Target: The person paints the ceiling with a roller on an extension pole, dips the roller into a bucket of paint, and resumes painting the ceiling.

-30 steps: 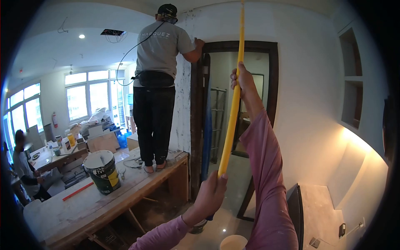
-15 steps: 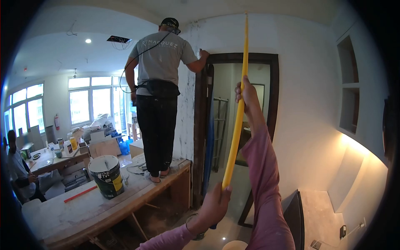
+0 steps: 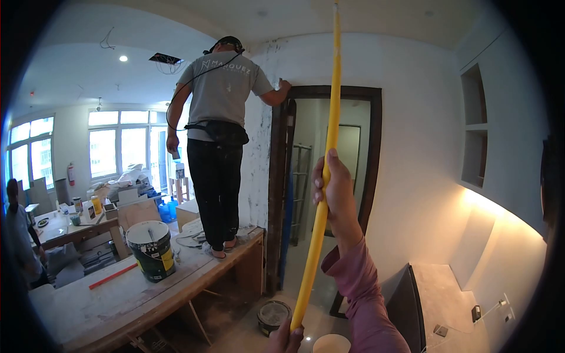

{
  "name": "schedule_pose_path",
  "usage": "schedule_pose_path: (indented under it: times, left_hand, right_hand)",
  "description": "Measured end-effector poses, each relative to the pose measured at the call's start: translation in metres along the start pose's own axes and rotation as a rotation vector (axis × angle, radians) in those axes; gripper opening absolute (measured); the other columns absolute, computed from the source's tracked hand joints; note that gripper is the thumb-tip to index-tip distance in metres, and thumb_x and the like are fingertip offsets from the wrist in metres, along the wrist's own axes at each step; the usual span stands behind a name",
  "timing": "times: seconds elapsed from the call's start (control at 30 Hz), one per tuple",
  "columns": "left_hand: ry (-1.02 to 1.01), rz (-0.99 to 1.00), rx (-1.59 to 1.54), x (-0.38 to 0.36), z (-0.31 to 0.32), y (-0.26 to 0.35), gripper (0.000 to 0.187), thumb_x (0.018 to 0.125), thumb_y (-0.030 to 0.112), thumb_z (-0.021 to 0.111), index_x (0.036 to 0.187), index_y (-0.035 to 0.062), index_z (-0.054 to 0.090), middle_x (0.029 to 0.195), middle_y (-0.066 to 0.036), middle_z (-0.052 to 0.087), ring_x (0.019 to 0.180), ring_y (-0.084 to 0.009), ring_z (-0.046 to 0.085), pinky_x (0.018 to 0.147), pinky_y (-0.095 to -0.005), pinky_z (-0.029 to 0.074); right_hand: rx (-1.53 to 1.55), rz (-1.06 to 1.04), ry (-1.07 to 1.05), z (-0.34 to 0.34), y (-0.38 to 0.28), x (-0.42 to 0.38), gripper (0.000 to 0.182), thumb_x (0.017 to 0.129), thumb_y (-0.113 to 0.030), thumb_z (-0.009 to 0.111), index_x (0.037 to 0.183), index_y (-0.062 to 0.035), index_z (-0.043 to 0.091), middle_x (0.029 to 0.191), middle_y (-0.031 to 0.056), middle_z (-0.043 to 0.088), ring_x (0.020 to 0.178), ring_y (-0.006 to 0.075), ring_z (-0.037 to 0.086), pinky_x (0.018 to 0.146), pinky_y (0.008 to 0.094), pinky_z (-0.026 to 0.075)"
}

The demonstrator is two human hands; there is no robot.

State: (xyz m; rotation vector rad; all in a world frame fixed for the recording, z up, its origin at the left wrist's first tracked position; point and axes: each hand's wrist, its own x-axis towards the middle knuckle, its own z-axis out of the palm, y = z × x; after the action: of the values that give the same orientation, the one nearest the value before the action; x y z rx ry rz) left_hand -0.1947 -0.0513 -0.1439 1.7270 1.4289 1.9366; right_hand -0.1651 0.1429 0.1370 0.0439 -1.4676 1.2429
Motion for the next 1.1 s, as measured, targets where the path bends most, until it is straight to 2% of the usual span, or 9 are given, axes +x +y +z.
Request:
schedule_pose_path:
  times: [0.07, 0.17, 0.27, 0.47, 0.67, 0.7, 0.87, 1.0, 1.1]
  left_hand:
    - [-0.048, -0.112, -0.053, -0.019, -0.012, 0.001, 0.030, 0.105, 0.030, 0.045, 0.112, 0.0026, 0.053, 0.072, -0.004, 0.054, 0.058, -0.0141, 0.051, 0.052, -0.0314, 0.041]
    - [0.024, -0.032, -0.107, -0.037, -0.025, 0.004, 0.030, 0.105, 0.031, 0.045, 0.108, 0.0024, 0.054, 0.069, -0.004, 0.053, 0.055, -0.0144, 0.050, 0.050, -0.0318, 0.040]
    - [-0.032, -0.039, -0.080, -0.060, -0.044, -0.007, 0.033, 0.105, 0.032, 0.047, 0.114, 0.0014, 0.056, 0.067, -0.004, 0.052, 0.054, -0.0144, 0.049, 0.048, -0.0317, 0.039]
    - [0.024, -0.039, -0.052, -0.082, -0.053, -0.007, 0.033, 0.104, 0.033, 0.048, 0.110, 0.0015, 0.057, 0.066, -0.003, 0.051, 0.055, -0.0132, 0.050, 0.050, -0.0318, 0.041]
    - [-0.061, -0.188, -0.112, -0.097, -0.052, -0.015, 0.035, 0.105, 0.035, 0.046, 0.112, 0.0018, 0.055, 0.067, -0.002, 0.051, 0.055, -0.0134, 0.049, 0.052, -0.0324, 0.042]
    - [-0.053, -0.155, -0.087, -0.099, -0.051, -0.018, 0.035, 0.105, 0.035, 0.046, 0.112, 0.0018, 0.055, 0.068, -0.002, 0.051, 0.055, -0.0137, 0.049, 0.052, -0.0324, 0.041]
    - [0.014, -0.030, 0.013, -0.092, -0.035, -0.025, 0.031, 0.105, 0.032, 0.047, 0.108, 0.0018, 0.053, 0.068, -0.003, 0.050, 0.056, -0.0155, 0.049, 0.052, -0.0332, 0.041]
    - [0.017, -0.081, 0.023, -0.071, -0.015, -0.034, 0.025, 0.105, 0.027, 0.047, 0.105, 0.0021, 0.053, 0.067, -0.004, 0.051, 0.056, -0.0165, 0.049, 0.052, -0.0339, 0.040]
    - [-0.046, -0.080, -0.033, -0.024, -0.013, 0.003, 0.023, 0.105, 0.024, 0.046, 0.103, 0.0027, 0.053, 0.066, -0.004, 0.050, 0.055, -0.0168, 0.048, 0.052, -0.0339, 0.040]
  right_hand:
    - [0.011, -0.005, -0.008, 0.015, -0.004, -0.019, 0.046, 0.104, -0.053, 0.039, 0.088, -0.0097, 0.047, 0.061, -0.0020, 0.043, 0.039, 0.0052, 0.043, 0.036, 0.0206, 0.040]
    - [0.032, -0.003, -0.025, 0.036, -0.005, -0.042, 0.046, 0.104, -0.052, 0.039, 0.088, -0.0096, 0.048, 0.060, -0.0019, 0.044, 0.038, 0.0055, 0.044, 0.036, 0.0203, 0.040]
    - [0.038, 0.013, -0.037, 0.054, -0.007, -0.062, 0.046, 0.104, -0.052, 0.040, 0.090, -0.0095, 0.048, 0.060, -0.0004, 0.046, 0.039, 0.0073, 0.045, 0.037, 0.0221, 0.040]
    - [0.027, 0.011, -0.032, 0.070, -0.012, -0.081, 0.046, 0.104, -0.053, 0.040, 0.091, -0.0092, 0.049, 0.061, 0.0006, 0.048, 0.040, 0.0079, 0.046, 0.038, 0.0225, 0.041]
    - [0.018, 0.024, -0.011, 0.068, -0.011, -0.094, 0.047, 0.103, -0.054, 0.040, 0.091, -0.0097, 0.049, 0.060, -0.0001, 0.048, 0.039, 0.0067, 0.045, 0.037, 0.0205, 0.041]
    - [0.020, 0.026, 0.002, 0.067, -0.011, -0.095, 0.047, 0.103, -0.054, 0.041, 0.091, -0.0101, 0.049, 0.059, -0.0008, 0.047, 0.038, 0.0061, 0.044, 0.036, 0.0200, 0.040]
    - [-0.003, 0.000, -0.014, 0.051, -0.011, -0.085, 0.047, 0.104, -0.052, 0.039, 0.091, -0.0080, 0.049, 0.060, 0.0019, 0.048, 0.040, 0.0087, 0.046, 0.038, 0.0221, 0.040]
    - [-0.015, 0.028, 0.024, 0.032, -0.008, -0.058, 0.048, 0.104, -0.052, 0.039, 0.088, -0.0082, 0.049, 0.059, 0.0017, 0.047, 0.040, 0.0094, 0.045, 0.038, 0.0230, 0.039]
    - [0.001, 0.006, -0.002, 0.003, 0.000, -0.023, 0.049, 0.104, -0.053, 0.039, 0.085, -0.0090, 0.048, 0.059, 0.0011, 0.046, 0.040, 0.0096, 0.045, 0.038, 0.0236, 0.039]
